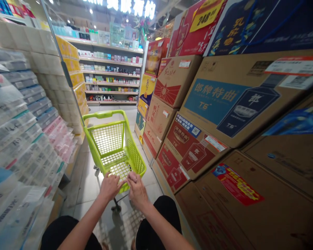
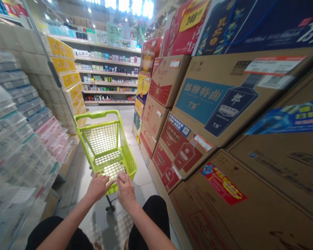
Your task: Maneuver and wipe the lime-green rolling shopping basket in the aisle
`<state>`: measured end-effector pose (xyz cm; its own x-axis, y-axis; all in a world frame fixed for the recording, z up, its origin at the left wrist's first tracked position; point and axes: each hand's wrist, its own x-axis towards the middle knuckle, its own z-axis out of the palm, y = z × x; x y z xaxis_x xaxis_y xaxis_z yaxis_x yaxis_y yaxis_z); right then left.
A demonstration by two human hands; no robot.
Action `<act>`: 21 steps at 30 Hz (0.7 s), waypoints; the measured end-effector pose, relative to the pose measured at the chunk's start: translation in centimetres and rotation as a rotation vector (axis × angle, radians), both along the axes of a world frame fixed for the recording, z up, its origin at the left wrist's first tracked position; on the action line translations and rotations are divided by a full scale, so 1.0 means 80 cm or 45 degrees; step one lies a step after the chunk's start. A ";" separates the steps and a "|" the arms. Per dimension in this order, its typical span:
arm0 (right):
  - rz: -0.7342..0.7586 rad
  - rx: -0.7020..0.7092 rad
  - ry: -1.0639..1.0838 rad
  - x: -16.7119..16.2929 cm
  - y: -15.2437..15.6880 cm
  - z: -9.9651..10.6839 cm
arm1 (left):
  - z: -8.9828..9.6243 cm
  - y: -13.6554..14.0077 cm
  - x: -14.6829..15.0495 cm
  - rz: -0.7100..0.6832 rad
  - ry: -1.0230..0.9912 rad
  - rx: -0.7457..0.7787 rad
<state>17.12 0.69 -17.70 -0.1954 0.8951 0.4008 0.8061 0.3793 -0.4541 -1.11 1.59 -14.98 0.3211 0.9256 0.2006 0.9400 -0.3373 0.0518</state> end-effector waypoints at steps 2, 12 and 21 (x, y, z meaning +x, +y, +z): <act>0.040 0.009 -0.024 0.008 0.001 0.000 | 0.005 0.004 -0.021 -0.040 0.011 0.079; -0.262 0.094 0.140 0.016 0.012 -0.015 | -0.005 -0.006 0.008 0.049 -0.153 0.190; -0.602 -0.166 0.431 0.049 0.038 -0.034 | 0.006 -0.009 -0.002 -0.034 -0.163 0.076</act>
